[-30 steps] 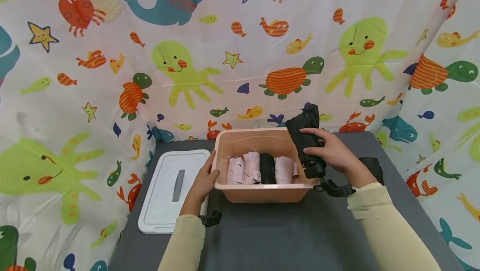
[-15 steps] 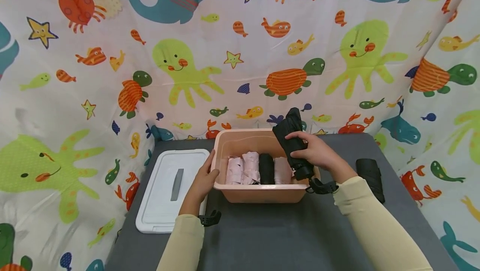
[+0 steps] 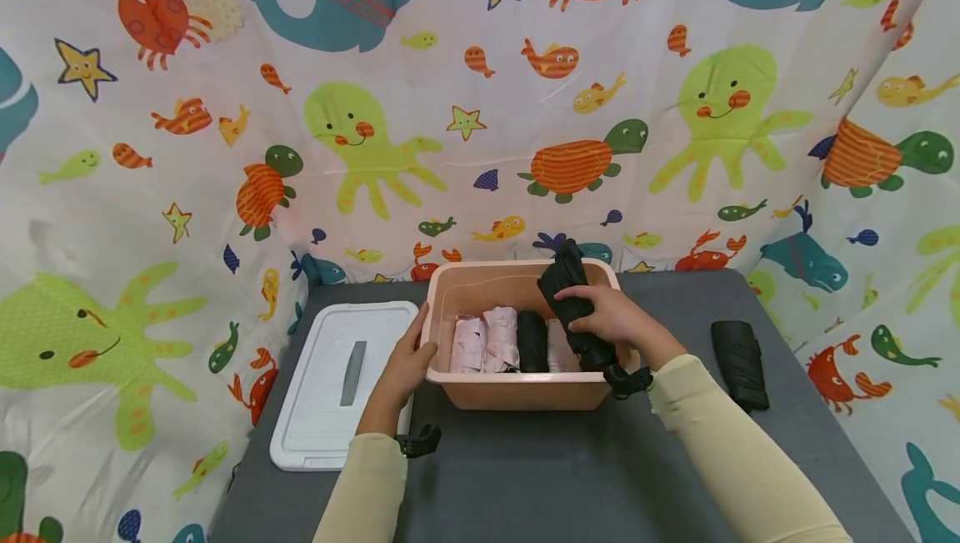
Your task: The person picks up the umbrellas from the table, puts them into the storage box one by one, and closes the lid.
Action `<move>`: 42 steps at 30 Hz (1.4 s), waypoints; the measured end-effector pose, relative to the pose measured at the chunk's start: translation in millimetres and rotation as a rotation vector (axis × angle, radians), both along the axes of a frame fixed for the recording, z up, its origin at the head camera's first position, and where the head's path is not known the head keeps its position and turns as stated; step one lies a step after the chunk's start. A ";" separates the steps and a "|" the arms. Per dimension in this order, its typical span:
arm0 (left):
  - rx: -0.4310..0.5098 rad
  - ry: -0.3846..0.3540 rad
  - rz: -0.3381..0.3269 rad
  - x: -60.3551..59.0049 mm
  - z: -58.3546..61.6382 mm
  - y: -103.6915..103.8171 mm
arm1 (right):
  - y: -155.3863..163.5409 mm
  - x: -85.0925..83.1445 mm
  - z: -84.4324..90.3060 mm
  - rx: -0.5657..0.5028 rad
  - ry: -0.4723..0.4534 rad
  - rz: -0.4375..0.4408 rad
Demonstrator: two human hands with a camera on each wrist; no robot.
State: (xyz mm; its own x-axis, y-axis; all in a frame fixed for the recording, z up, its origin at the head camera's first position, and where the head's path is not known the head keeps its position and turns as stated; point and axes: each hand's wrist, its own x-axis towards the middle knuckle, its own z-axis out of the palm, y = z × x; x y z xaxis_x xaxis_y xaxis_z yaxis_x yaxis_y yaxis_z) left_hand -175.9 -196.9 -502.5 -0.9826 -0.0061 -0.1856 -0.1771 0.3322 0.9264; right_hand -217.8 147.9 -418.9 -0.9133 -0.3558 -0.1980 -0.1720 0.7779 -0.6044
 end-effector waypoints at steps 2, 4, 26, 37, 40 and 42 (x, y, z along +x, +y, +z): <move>0.000 0.009 -0.006 0.0 0.0 0.2 | -0.2 0.4 -1.5 0.021 0.002 0.012; 0.000 0.011 -0.010 0.0 0.3 0.6 | -0.3 0.5 -3.0 0.036 0.003 0.023; -0.008 0.007 0.009 -2.2 4.8 4.8 | 17.9 16.0 12.3 -0.054 0.069 0.053; -0.022 -0.021 0.005 1.0 3.4 1.8 | 33.7 31.0 16.1 -0.103 0.091 0.019; -0.033 -0.023 0.004 1.8 2.9 1.4 | 40.6 36.9 17.2 -0.093 0.114 -0.008; -0.037 -0.025 0.005 2.4 2.7 1.2 | 45.7 39.9 17.8 -0.084 0.122 -0.027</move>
